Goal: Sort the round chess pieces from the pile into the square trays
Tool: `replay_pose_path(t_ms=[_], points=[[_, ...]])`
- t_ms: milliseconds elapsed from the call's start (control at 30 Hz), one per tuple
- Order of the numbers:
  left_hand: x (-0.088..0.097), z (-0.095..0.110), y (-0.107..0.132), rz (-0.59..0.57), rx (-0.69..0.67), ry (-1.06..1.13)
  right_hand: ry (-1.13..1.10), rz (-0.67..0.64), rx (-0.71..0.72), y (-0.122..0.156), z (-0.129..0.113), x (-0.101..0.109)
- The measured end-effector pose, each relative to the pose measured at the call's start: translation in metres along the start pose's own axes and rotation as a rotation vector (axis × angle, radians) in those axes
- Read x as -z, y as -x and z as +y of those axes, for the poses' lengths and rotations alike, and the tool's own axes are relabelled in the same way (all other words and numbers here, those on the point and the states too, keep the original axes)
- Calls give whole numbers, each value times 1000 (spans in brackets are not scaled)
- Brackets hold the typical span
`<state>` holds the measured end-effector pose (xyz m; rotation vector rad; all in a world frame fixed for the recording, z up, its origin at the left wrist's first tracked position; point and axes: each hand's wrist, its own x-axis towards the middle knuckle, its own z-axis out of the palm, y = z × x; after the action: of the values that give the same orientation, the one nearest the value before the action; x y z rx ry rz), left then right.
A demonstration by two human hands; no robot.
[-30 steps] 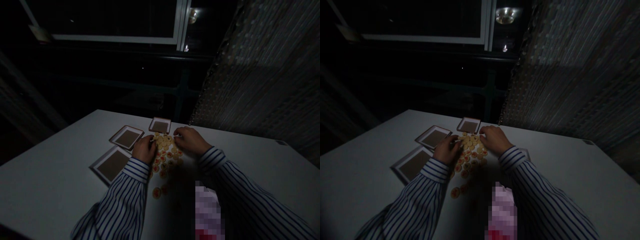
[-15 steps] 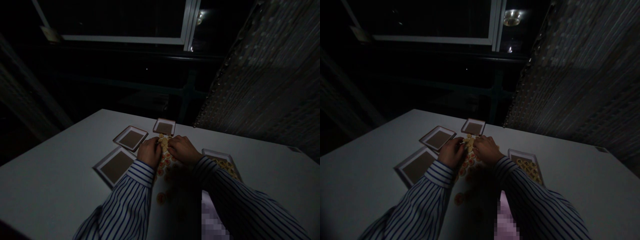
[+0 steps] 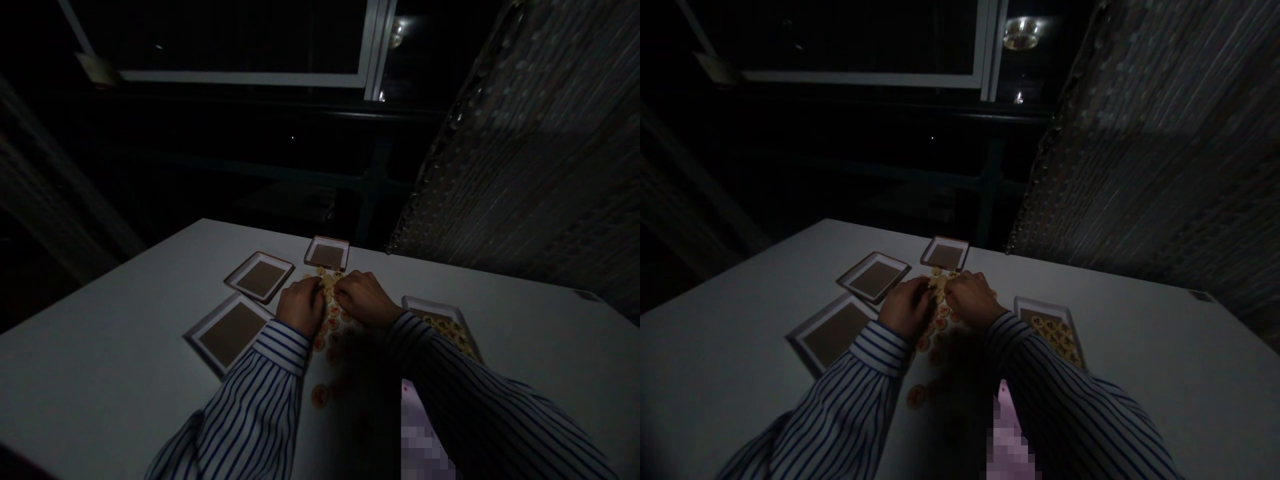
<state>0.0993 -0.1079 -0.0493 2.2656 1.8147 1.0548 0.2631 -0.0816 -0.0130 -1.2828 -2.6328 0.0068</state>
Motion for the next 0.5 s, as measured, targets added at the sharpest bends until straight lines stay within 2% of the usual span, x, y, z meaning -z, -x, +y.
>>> replay_pose_path(t_ms=[100, 200, 333, 500], points=[[-1, -1, 0, 6, -7, 15, -155, 58, -42, 1, 4, 2], [-1, -1, 0, -2, -11, 43, -446, 129, -111, 1, 8, 0], [-2, 0, 0, 10, -35, 83, -871, 101, -159, -1, 10, -3], [-1, 3, 0, 44, -85, 136, -1128, 74, -241, -2, 6, 2]])
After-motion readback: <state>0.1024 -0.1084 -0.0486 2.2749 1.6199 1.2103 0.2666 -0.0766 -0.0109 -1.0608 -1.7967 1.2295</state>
